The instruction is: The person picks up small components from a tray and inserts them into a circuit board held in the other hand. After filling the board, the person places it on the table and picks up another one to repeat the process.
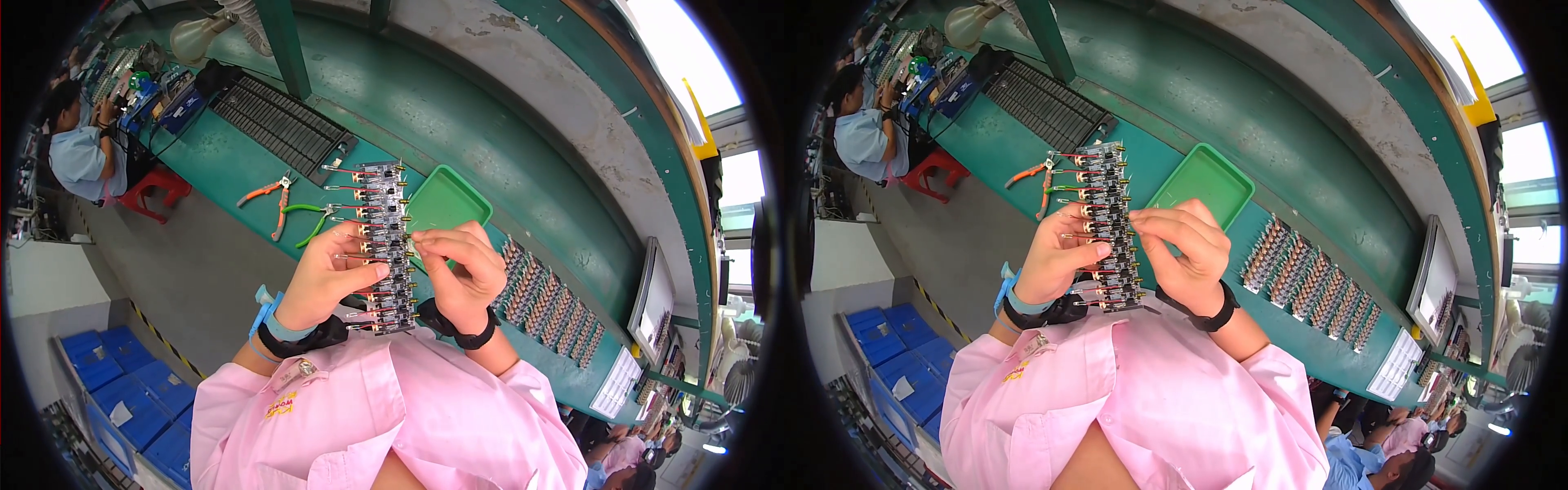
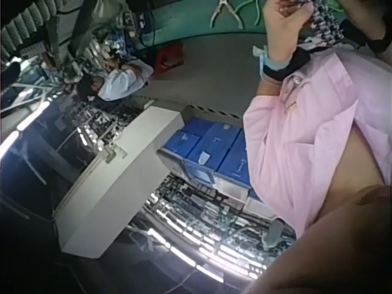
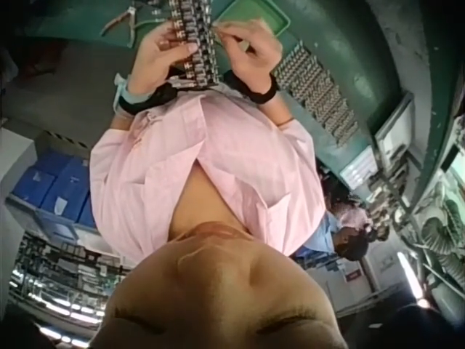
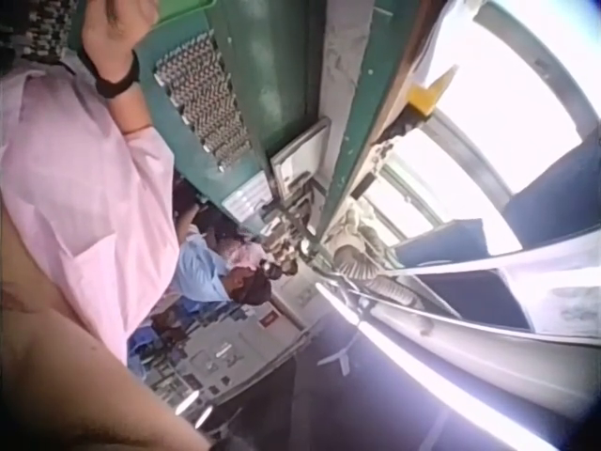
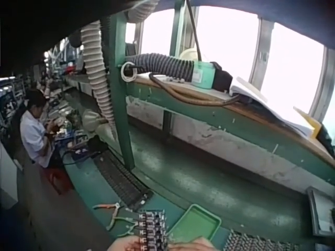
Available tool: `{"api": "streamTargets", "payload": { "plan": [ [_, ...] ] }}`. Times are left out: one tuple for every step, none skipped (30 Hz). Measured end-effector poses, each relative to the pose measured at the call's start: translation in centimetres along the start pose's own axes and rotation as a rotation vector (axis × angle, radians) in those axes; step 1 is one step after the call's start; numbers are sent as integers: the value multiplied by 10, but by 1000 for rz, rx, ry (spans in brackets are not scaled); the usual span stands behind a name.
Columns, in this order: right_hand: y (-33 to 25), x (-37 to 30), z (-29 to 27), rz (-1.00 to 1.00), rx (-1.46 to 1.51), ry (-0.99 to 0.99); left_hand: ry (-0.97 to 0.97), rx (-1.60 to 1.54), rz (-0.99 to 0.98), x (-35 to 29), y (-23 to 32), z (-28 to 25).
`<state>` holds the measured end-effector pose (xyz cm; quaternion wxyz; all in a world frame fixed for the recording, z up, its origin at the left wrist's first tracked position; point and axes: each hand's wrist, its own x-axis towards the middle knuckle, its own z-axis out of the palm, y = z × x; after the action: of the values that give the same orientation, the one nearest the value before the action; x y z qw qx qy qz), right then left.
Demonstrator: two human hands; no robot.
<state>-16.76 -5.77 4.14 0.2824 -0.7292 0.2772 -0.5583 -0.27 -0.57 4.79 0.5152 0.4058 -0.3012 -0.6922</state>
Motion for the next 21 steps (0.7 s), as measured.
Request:
{"api": "streamTargets", "payload": {
  "plan": [
    [-1,0,0,-18,-14,-8,1,7,5,0,-1,-1],
    [-1,1,-1,-35,-28,-16,1,14,11,0,-1,-1],
    [-1,1,-1,-53,-42,-24,2,14,11,0,-1,-1],
    [-1,1,-1,-53,-42,-24,0,12,8,0,-1,-1],
    [-1,0,-1,-55,-46,-24,-2,11,6,0,-1,-1],
    [0,0,-1,-57,-49,-25,-4,10,3,1,-1,-1],
    [0,0,-1,-59,-53,-25,-4,9,3,1,-1,-1],
    [0,0,-1,-59,-53,-25,-4,5,1,1,-1,-1],
    [-1,0,-1,-65,-60,-30,-3,2,-1,1,-1,-1],
    [-1,0,-1,-71,-67,-36,-3,-2,-3,1,-1,-1],
    [-1,0,-1,-77,-73,-41,-2,-3,-3,1,-1,-1],
    [-1,0,-1,-77,-73,-42,-1,-3,-2,1,-1,-1],
    [-1,0,-1,-73,-72,-40,0,-4,0,0,-2,-2],
    [-2,0,0,-70,-71,-39,1,-5,1,0,-2,-2],
    [-2,0,0,-67,-71,-36,1,-5,1,0,-1,-2],
    [-1,-1,0,-67,-71,-36,3,-8,-1,0,0,-1],
    [-1,-2,0,-45,-59,-22,4,-11,-4,-1,0,-1],
    [-1,-3,1,-22,-48,-8,5,-14,-7,-1,1,-1],
    [0,-3,1,1,-36,7,5,-14,-7,-1,0,-1],
    [0,-3,2,1,-36,7,-7,-16,9,-1,0,-1],
    [0,-4,3,12,-29,27,-19,-19,25,-1,0,-1]
  ]
}}
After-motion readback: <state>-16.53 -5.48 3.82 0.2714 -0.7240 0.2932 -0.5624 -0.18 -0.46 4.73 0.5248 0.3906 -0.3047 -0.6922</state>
